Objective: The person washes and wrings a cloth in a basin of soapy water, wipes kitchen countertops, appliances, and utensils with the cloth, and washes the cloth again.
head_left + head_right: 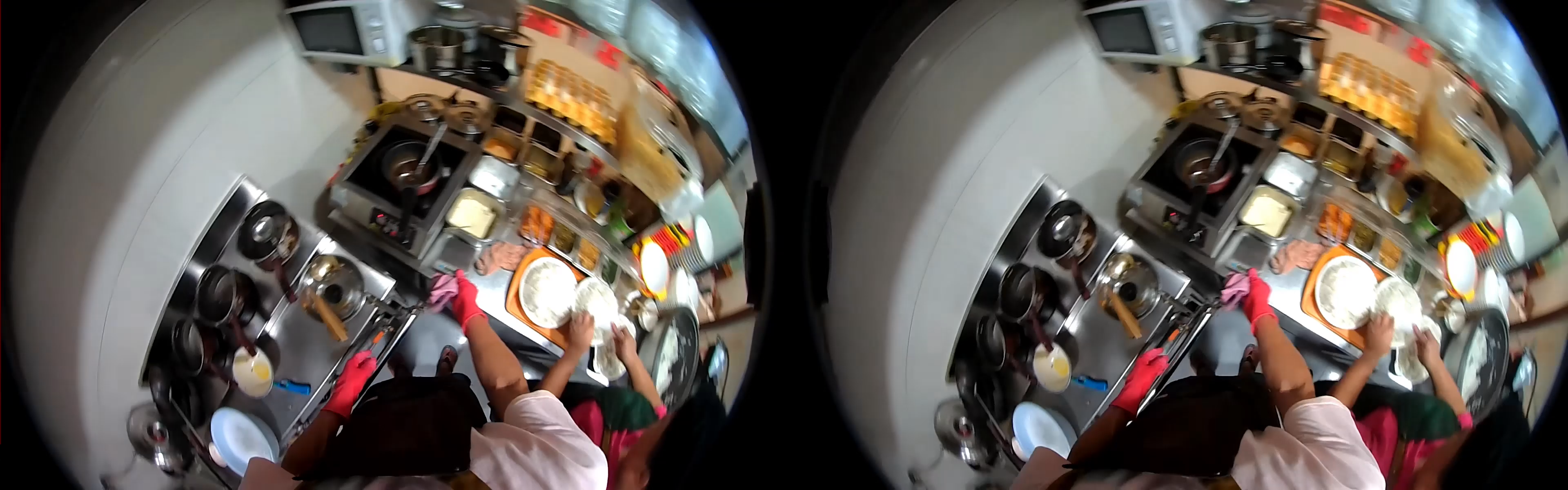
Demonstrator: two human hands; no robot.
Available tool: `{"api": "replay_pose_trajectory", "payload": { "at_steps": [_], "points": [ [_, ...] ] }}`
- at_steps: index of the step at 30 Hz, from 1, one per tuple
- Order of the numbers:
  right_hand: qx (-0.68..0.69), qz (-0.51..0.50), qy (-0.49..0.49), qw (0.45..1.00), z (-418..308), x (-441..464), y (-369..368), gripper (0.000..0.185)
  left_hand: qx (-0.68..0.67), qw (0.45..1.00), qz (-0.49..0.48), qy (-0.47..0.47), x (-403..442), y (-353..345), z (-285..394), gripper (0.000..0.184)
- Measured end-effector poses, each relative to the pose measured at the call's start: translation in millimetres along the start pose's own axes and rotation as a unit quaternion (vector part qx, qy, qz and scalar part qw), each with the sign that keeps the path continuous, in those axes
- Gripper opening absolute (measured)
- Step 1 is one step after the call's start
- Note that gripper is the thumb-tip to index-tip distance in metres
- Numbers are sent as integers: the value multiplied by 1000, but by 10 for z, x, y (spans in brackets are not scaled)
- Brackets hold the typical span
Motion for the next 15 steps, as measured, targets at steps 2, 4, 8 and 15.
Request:
{"api": "replay_pose_trajectory", "payload": {
  "at_steps": [2,4,8,15],
  "points": [
    [-23,-48,-31,998,-215,-248,-259,37,-33,999,23,-19,-133,105,-419,49],
    [-17,-158,-51,986,-251,-319,-329,41,-47,996,54,-61,-281,106,-632,46],
    [-26,-321,-13,947,4,-229,-78,42,-40,995,75,-45,-529,9,-449,47],
    [-127,-264,-160,943,258,-321,346,47,-97,989,57,-94,-566,81,-406,47]
  ]
}}
Point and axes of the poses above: each hand's wrist, its own x-axis towards the middle knuckle, its own y-axis out of the back of the hand, z = x × y, the point moved 1 cm from there along x, towards the middle knuckle, and after that the axes turned 15 degrees about -z, right-handed, at the moved point
